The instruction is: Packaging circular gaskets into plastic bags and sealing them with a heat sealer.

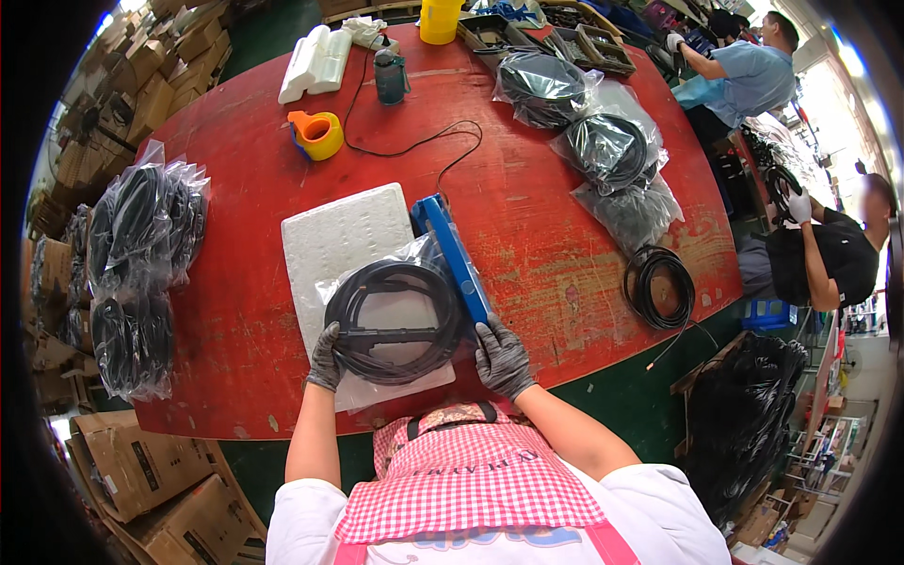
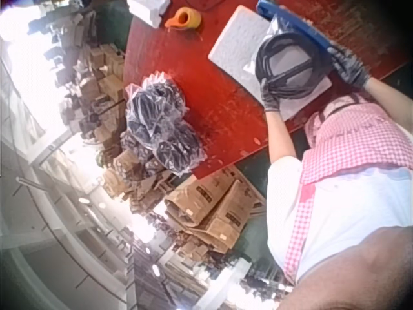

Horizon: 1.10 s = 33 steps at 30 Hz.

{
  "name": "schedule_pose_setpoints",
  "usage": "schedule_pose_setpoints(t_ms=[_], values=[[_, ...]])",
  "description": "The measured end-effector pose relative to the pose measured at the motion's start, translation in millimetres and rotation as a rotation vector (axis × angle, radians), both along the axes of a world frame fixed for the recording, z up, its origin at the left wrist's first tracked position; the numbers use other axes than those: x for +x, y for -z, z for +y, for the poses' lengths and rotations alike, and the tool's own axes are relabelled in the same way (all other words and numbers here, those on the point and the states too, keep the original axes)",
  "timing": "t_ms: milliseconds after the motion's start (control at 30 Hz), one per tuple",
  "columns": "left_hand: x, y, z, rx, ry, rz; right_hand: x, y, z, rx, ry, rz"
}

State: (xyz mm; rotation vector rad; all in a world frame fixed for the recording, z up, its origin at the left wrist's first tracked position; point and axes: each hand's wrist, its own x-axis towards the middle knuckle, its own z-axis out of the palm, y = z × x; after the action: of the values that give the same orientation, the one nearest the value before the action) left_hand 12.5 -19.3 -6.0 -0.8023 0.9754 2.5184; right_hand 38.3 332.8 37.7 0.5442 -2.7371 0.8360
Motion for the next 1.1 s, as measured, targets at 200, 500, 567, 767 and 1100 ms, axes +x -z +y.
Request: schedule_pose_setpoints(t_ms=[200,500,567,767,1100], values=[[-1,-12,6,0.028,-0.014,0.002,1,0,0,-0.007,0.0,-0.002],[-2,-14,8,0.017,0.012,0.026,-6,-26,-3,-0.11,0.068,-0.247],[-1,-15,8,-0.009,-0.006,0.033,-16,-64,5,-0.283,0.029,-0.446],[13,8,5,-0.216,-0.043,0.167,-55,-114,31,-1.047,0.177,-0.969],[114,-15,-68,0.038,-0.656,0.186,42,22,80,-0.58,0.529,-1.067]])
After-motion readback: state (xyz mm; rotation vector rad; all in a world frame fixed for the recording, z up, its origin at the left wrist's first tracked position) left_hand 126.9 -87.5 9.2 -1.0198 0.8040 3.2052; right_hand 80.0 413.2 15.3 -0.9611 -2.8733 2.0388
